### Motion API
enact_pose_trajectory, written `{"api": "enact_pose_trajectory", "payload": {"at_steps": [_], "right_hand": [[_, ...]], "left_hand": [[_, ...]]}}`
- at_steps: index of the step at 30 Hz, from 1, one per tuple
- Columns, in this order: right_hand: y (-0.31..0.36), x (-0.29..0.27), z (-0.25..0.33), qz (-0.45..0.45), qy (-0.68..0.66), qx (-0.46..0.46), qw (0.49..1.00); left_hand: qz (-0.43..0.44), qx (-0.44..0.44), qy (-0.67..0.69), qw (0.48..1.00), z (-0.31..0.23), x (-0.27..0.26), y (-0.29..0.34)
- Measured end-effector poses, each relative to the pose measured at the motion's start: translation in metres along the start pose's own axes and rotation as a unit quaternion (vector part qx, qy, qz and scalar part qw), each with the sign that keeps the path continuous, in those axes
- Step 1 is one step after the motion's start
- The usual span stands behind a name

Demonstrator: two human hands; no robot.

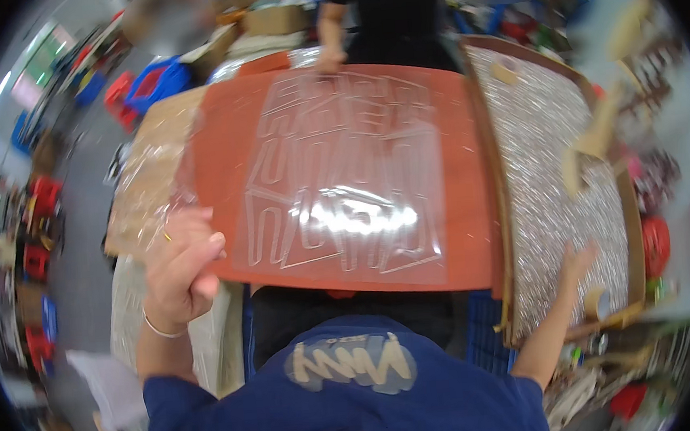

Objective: Apply adhesive tape and protective film to shoe patterns or cut components as part of a manufacturing process.

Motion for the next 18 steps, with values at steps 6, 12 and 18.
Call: {"api": "enact_pose_trajectory", "payload": {"at_steps": [6,12,18], "right_hand": [[-0.002,0.005,0.049,-0.094,-0.075,-0.054,0.991],[-0.040,0.039,0.053,-0.054,-0.640,0.188,0.743],[-0.049,0.055,0.066,0.000,-0.786,0.213,0.580]], "left_hand": [[0.130,-0.285,0.140,0.939,0.038,0.138,0.176],[0.012,-0.417,0.415,0.809,0.037,0.222,0.138],[-0.027,-0.233,0.434,0.870,0.036,0.217,-0.109]]}}
Point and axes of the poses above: each hand's wrist, its own y-axis away from the middle knuckle, its own x-axis out of the palm, z = x × y, the point moved 7 cm from there along -y, towards the middle knuckle, and after that the axes turned 3 degrees about -x, right-handed, at the moved point
